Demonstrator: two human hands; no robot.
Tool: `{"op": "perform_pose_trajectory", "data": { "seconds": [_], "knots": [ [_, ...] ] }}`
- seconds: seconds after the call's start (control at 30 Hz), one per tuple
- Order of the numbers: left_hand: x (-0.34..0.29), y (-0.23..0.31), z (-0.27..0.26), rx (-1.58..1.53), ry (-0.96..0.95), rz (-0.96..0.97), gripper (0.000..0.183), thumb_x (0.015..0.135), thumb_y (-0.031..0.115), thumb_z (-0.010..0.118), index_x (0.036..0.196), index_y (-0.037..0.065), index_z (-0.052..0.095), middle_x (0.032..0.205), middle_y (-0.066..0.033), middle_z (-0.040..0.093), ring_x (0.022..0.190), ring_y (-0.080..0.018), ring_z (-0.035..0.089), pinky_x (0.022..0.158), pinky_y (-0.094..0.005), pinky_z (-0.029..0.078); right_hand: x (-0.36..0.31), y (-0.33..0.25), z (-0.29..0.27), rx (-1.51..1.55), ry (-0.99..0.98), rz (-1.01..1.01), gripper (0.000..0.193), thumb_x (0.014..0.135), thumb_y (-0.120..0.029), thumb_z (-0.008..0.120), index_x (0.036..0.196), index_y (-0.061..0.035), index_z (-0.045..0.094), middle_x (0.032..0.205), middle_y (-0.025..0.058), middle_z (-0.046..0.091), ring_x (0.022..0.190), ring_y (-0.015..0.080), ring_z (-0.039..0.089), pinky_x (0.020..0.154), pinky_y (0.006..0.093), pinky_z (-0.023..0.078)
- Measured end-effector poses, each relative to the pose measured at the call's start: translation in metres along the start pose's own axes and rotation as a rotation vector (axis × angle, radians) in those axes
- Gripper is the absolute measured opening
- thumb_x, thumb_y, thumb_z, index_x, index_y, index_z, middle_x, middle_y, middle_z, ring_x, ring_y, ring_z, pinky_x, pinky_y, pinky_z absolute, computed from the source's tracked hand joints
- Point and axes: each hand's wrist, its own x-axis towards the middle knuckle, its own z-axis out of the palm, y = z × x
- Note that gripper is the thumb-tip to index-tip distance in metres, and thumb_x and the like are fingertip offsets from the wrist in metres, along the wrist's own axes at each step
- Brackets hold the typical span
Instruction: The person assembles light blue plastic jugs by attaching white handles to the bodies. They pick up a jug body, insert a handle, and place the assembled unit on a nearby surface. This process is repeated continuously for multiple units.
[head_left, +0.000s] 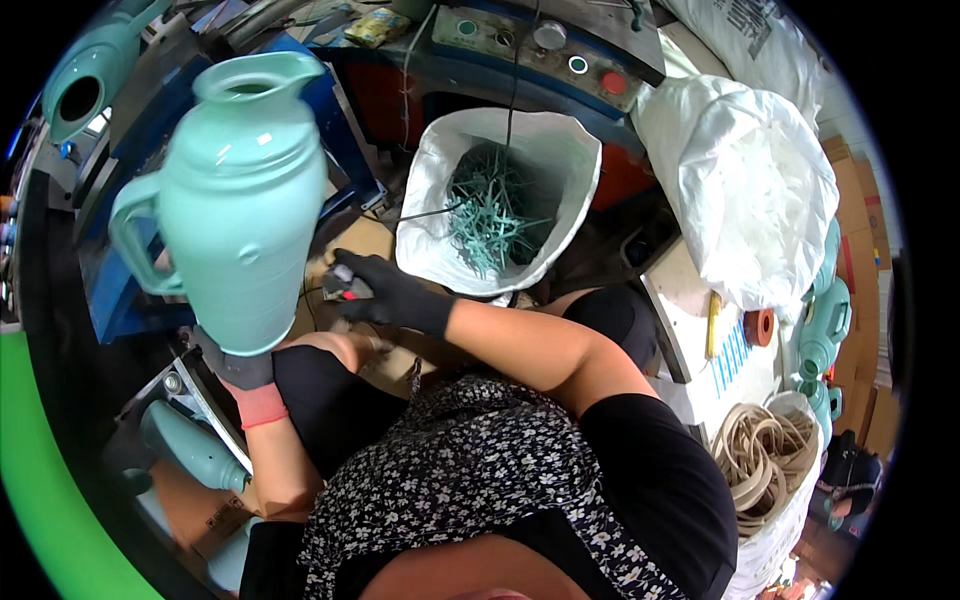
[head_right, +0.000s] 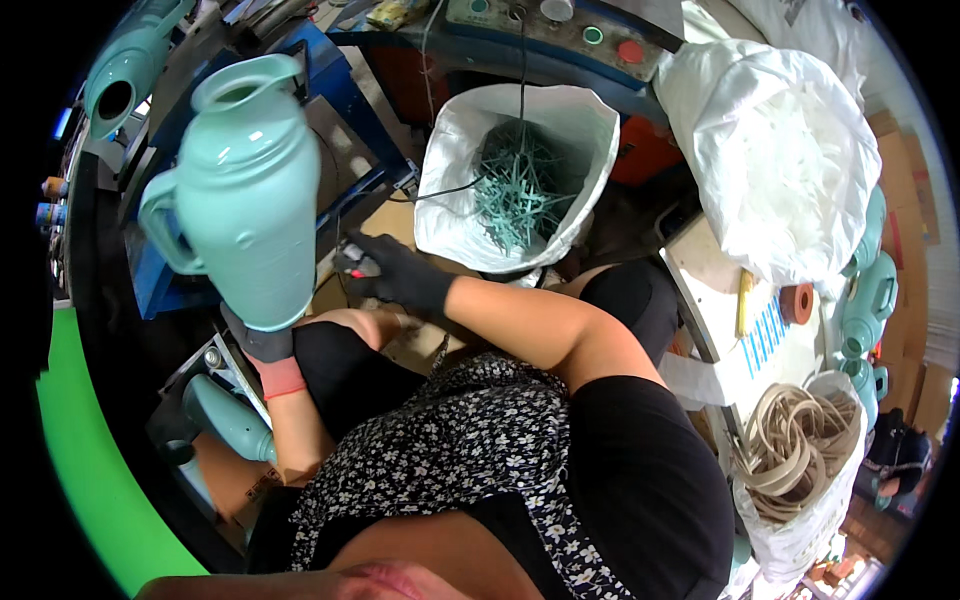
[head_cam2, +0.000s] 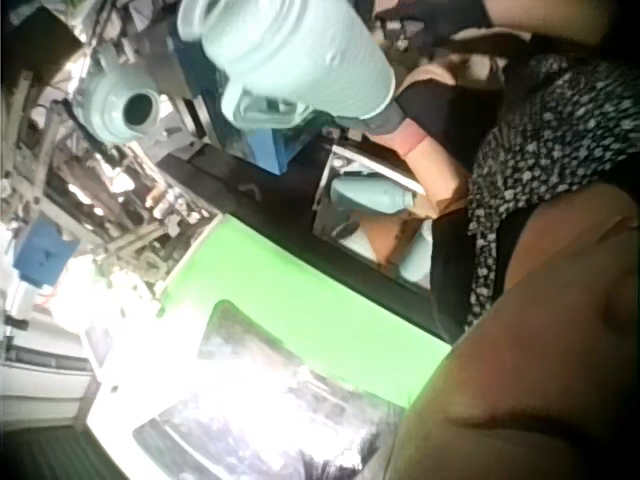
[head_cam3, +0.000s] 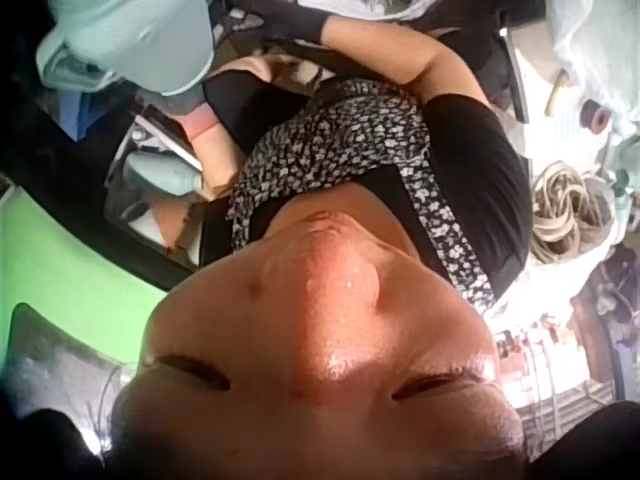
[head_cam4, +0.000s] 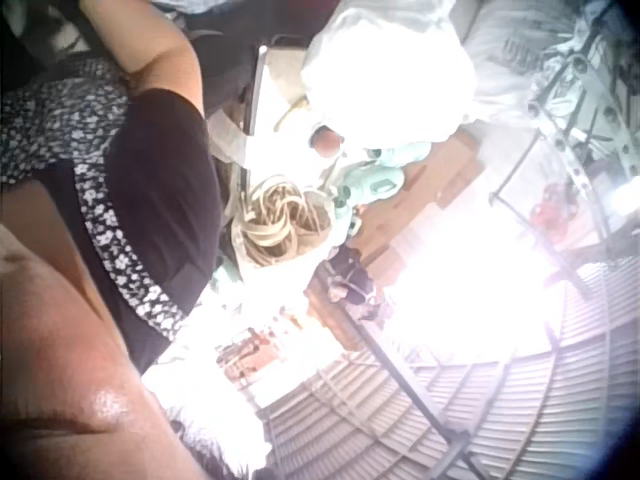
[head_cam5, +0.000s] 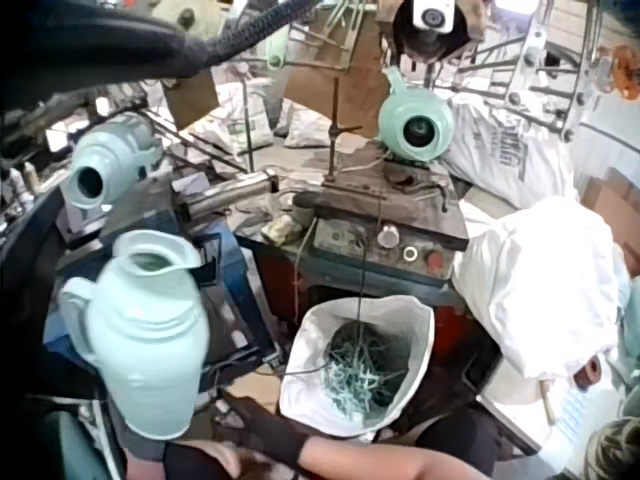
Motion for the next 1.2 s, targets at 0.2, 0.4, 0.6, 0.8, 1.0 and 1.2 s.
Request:
{"op": "perform_pose_trajectory", "data": {
  "seconds": [0.2,0.4,0.6,0.8,1.0,1.2],
  "knots": [
    [-0.001,-0.015,-0.029,-0.848,0.151,-0.402,0.057,0.100,0.041,0.037,0.145,0.006,0.030,0.151,-0.0111,0.030,0.136,-0.0289,0.031,0.114,-0.0473,0.025,0.060,0.043,0.037,0.164,-0.209,-0.027,0.076,0.079,-0.023,0.074,0.141,-0.0009,0.037,0.109,0.0145,0.061,0.094,0.0221,0.060,0.074,0.0322,0.051],
    [-0.013,-0.024,-0.042,-0.946,-0.127,-0.334,0.051,0.101,0.033,0.034,0.143,0.006,0.031,0.150,-0.0110,0.032,0.135,-0.0279,0.034,0.112,-0.0458,0.027,0.037,0.226,0.067,0.220,0.180,0.872,0.069,0.086,-0.029,0.065,0.142,-0.0041,0.034,0.109,0.0091,0.060,0.089,0.0198,0.060,0.074,0.0324,0.050],
    [-0.021,-0.024,-0.046,0.542,-0.078,-0.015,0.053,0.096,0.028,0.044,0.142,0.005,0.033,0.144,-0.0121,0.040,0.131,-0.0273,0.040,0.109,-0.0440,0.031,0.001,0.289,0.016,-0.111,0.278,1.094,0.066,0.086,-0.027,0.064,0.141,-0.0062,0.035,0.111,0.0107,0.059,0.091,0.0218,0.060,0.077,0.0335,0.050],
    [-0.011,-0.012,-0.038,0.739,-0.107,-0.014,0.057,0.092,0.028,0.052,0.141,0.004,0.035,0.141,-0.0127,0.043,0.128,-0.0280,0.042,0.107,-0.0430,0.033,-0.019,0.304,-0.005,-0.225,0.240,1.126,0.063,0.086,-0.025,0.062,0.141,-0.0083,0.036,0.112,0.0124,0.059,0.093,0.0238,0.060,0.079,0.0346,0.049],
    [-0.002,-0.012,-0.029,0.895,-0.176,0.026,0.062,0.087,0.027,0.060,0.139,0.002,0.037,0.138,-0.0132,0.045,0.126,-0.0286,0.045,0.106,-0.0420,0.035,-0.080,0.325,-0.030,-0.314,0.184,1.236,0.061,0.085,-0.023,0.061,0.140,-0.0105,0.037,0.114,0.0140,0.059,0.095,0.0258,0.060,0.082,0.0356,0.049],
    [0.005,-0.012,-0.028,1.278,-0.341,0.181,0.067,0.083,0.027,0.067,0.138,0.001,0.038,0.135,-0.0137,0.048,0.123,-0.0293,0.047,0.104,-0.0410,0.037,-0.091,0.319,-0.047,-0.307,0.114,1.217,0.059,0.085,-0.021,0.059,0.140,-0.0126,0.039,0.116,0.0156,0.058,0.097,0.0278,0.060,0.084,0.0367,0.048]
  ]
}}
